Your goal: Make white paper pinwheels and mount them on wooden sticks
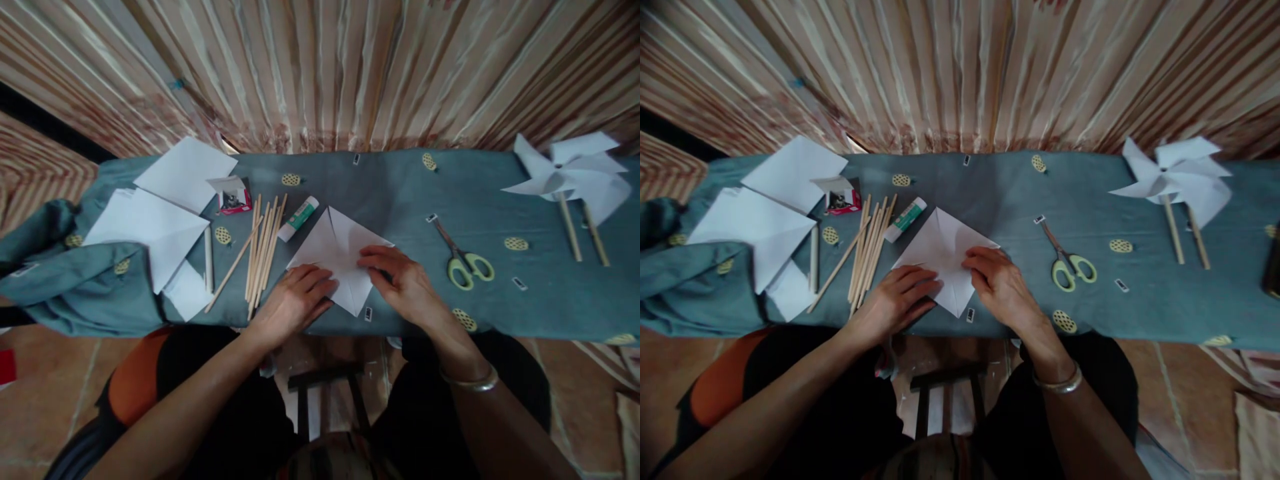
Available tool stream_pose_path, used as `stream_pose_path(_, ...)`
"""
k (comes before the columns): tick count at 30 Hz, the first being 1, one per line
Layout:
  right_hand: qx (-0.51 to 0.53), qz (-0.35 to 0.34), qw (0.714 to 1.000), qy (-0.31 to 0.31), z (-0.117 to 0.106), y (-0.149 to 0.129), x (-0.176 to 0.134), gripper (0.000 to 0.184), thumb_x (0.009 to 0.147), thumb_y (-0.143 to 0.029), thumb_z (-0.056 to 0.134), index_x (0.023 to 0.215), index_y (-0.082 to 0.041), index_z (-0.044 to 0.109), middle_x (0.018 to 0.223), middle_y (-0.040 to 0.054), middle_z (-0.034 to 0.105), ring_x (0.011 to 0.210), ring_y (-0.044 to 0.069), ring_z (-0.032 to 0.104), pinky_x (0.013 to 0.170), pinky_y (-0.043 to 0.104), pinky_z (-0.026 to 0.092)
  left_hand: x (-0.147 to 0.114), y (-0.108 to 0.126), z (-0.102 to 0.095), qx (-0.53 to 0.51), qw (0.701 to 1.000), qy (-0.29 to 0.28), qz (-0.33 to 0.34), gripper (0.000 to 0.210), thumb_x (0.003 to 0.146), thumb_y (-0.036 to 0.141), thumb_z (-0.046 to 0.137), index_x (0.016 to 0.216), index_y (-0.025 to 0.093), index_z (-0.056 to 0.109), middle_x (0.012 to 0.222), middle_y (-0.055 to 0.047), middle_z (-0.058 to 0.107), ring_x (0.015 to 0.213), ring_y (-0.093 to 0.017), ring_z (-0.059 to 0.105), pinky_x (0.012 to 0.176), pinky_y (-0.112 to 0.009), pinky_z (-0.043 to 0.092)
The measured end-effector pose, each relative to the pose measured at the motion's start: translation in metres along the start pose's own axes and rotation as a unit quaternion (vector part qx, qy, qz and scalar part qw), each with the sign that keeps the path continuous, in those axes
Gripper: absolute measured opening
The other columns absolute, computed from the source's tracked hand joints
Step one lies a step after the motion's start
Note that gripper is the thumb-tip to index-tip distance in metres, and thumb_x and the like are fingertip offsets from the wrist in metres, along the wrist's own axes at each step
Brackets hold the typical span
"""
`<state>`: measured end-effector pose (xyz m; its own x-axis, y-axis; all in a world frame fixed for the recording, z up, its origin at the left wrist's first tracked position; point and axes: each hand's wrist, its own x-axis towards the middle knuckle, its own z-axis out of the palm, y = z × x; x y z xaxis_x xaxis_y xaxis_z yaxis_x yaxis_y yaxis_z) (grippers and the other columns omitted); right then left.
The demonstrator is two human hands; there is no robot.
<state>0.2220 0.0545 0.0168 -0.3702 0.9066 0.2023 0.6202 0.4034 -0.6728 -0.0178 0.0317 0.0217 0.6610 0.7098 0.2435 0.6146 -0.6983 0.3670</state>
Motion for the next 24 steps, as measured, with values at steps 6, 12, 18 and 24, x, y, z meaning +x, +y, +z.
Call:
stream_pose_path(6, 0.000, 0.002, 1.000, -0.012, -0.0015, 0.0011, 0.0000, 0.026, 0.086, -0.014, 0.051, 0.098, -0.020, 0.073, 0.114, 0.0113, 0.069, 0.109, 0.026, 0.064, 0.098, 0.047, 0.050, -0.0022, 0.0013, 0.0020, 0.019, 1.000, 0.004, 0.000, 0.022, 0.093, 0.026, 0.057, 0.109, 0.014, 0.065, 0.113, -0.010, 0.070, 0.106, -0.023, 0.061, 0.090, -0.040, 0.053)
stream_pose_path(12, -0.002, -0.001, 1.000, -0.022, -0.0024, 0.0013, -0.0010, 0.026, 0.086, -0.013, 0.052, 0.098, -0.021, 0.073, 0.116, 0.0098, 0.069, 0.110, 0.025, 0.064, 0.098, 0.046, 0.050, 0.0018, 0.0026, 0.0002, 0.022, 1.000, -0.008, -0.004, 0.025, 0.092, 0.031, 0.059, 0.109, 0.014, 0.064, 0.110, -0.011, 0.069, 0.103, -0.024, 0.062, 0.088, -0.041, 0.054)
stream_pose_path(18, 0.016, 0.018, 0.999, -0.027, -0.0033, 0.0011, -0.0017, 0.025, 0.085, -0.014, 0.053, 0.098, -0.022, 0.073, 0.117, 0.0094, 0.069, 0.111, 0.025, 0.064, 0.099, 0.047, 0.049, 0.0032, 0.0034, 0.0025, 0.045, 0.998, 0.032, 0.021, 0.019, 0.094, 0.026, 0.056, 0.103, 0.014, 0.067, 0.104, -0.009, 0.072, 0.098, -0.021, 0.064, 0.086, -0.038, 0.056)
stream_pose_path(24, 0.043, 0.039, 0.998, -0.030, -0.0048, -0.0008, -0.0032, 0.025, 0.085, -0.015, 0.054, 0.100, -0.023, 0.073, 0.120, 0.0095, 0.067, 0.115, 0.026, 0.062, 0.102, 0.049, 0.047, 0.0035, 0.0050, 0.0001, 0.035, 0.998, 0.043, 0.024, 0.019, 0.095, 0.021, 0.053, 0.104, 0.013, 0.068, 0.102, -0.008, 0.073, 0.096, -0.021, 0.065, 0.085, -0.036, 0.056)
